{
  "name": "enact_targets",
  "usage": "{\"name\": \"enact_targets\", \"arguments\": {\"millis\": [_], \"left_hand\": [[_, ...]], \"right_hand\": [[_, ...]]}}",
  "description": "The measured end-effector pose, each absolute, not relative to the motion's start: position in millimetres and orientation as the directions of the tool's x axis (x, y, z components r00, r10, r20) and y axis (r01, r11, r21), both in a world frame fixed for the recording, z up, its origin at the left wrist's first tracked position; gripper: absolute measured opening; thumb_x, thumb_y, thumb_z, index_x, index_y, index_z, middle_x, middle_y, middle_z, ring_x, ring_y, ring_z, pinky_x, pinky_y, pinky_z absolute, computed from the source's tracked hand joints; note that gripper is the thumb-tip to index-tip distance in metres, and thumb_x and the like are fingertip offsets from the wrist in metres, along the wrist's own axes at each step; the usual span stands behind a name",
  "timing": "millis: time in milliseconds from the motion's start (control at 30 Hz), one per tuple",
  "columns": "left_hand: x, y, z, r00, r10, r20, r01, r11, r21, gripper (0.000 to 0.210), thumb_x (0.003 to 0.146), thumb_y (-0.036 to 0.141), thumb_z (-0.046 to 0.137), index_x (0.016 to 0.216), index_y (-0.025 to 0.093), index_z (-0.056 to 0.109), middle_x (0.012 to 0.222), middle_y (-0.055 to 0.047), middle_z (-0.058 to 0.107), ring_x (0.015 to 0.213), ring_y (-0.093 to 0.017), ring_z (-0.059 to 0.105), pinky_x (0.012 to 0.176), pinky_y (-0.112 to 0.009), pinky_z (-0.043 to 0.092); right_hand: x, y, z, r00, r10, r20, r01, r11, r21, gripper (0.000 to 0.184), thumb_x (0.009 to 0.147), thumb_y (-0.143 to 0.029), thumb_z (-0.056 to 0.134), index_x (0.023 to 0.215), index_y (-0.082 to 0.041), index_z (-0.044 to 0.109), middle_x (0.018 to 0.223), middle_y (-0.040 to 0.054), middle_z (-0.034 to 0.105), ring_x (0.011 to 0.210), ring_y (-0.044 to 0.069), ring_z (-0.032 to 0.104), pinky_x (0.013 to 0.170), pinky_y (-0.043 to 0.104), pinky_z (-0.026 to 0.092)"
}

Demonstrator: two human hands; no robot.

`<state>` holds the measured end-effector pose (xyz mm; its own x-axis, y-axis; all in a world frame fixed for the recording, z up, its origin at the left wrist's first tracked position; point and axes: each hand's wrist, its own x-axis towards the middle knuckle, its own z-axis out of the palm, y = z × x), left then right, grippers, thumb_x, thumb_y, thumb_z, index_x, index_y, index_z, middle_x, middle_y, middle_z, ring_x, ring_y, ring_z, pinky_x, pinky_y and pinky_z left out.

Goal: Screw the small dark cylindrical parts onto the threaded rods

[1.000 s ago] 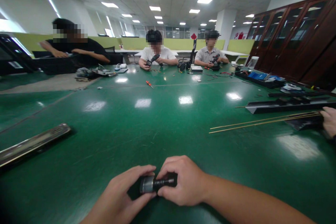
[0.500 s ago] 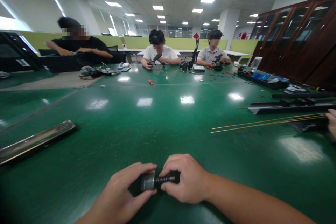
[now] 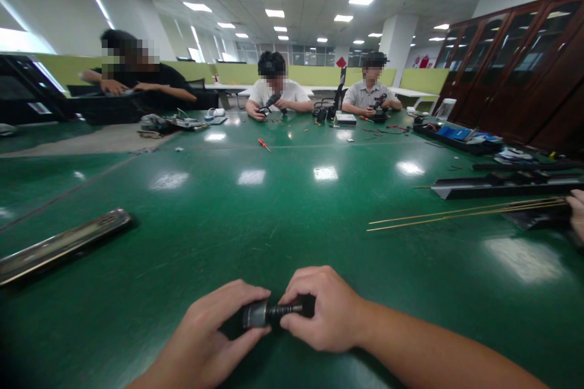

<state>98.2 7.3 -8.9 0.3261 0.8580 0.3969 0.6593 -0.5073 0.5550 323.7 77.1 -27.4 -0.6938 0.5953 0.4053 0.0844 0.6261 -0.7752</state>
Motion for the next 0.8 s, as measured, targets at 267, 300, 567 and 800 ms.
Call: {"name": "enact_targets", "arguments": {"millis": [267, 300, 567, 800], "left_hand": [[100.2, 8.5, -3.8, 0.355, 0.829, 0.432, 0.63, -0.554, 0.544, 0.024, 0.084, 0.01, 0.068, 0.102, 0.026, 0.067, 0.089, 0.004, 0.072, 0.08, -0.01, 0.067, 0.071, -0.019, 0.051], [99.9, 8.5, -3.9, 0.357, 0.829, 0.431, 0.634, -0.554, 0.54, 0.024, 0.084, 0.01, 0.068, 0.102, 0.026, 0.067, 0.089, 0.004, 0.072, 0.08, -0.01, 0.067, 0.072, -0.018, 0.051], [94.5, 10.0, -4.9, 0.346, 0.837, 0.423, 0.646, -0.54, 0.54, 0.028, 0.083, 0.009, 0.07, 0.104, 0.026, 0.066, 0.092, 0.004, 0.072, 0.083, -0.01, 0.066, 0.074, -0.018, 0.05], [92.2, 9.7, -4.5, 0.353, 0.831, 0.429, 0.647, -0.549, 0.53, 0.025, 0.085, 0.01, 0.069, 0.105, 0.024, 0.066, 0.092, 0.002, 0.072, 0.083, -0.011, 0.067, 0.073, -0.02, 0.051]], "right_hand": [[322.7, 77.3, -29.2, -0.687, 0.613, 0.39, 0.103, 0.613, -0.783, 0.01, 0.077, -0.025, 0.075, 0.084, -0.017, 0.074, 0.079, 0.0046, 0.071, 0.071, 0.017, 0.065, 0.067, 0.027, 0.047], [322.5, 77.3, -29.5, -0.685, 0.618, 0.386, 0.109, 0.61, -0.785, 0.01, 0.077, -0.025, 0.076, 0.083, -0.017, 0.074, 0.078, 0.0045, 0.071, 0.07, 0.017, 0.065, 0.067, 0.026, 0.047], [322.6, 77.3, -29.5, -0.661, 0.648, 0.378, 0.131, 0.596, -0.792, 0.008, 0.078, -0.023, 0.074, 0.081, -0.016, 0.074, 0.075, 0.0039, 0.07, 0.068, 0.015, 0.063, 0.065, 0.025, 0.045], [322.9, 76.3, -27.1, -0.659, 0.652, 0.376, 0.132, 0.592, -0.795, 0.006, 0.079, -0.023, 0.073, 0.081, -0.017, 0.073, 0.077, 0.0039, 0.071, 0.069, 0.016, 0.064, 0.067, 0.027, 0.046]]}}
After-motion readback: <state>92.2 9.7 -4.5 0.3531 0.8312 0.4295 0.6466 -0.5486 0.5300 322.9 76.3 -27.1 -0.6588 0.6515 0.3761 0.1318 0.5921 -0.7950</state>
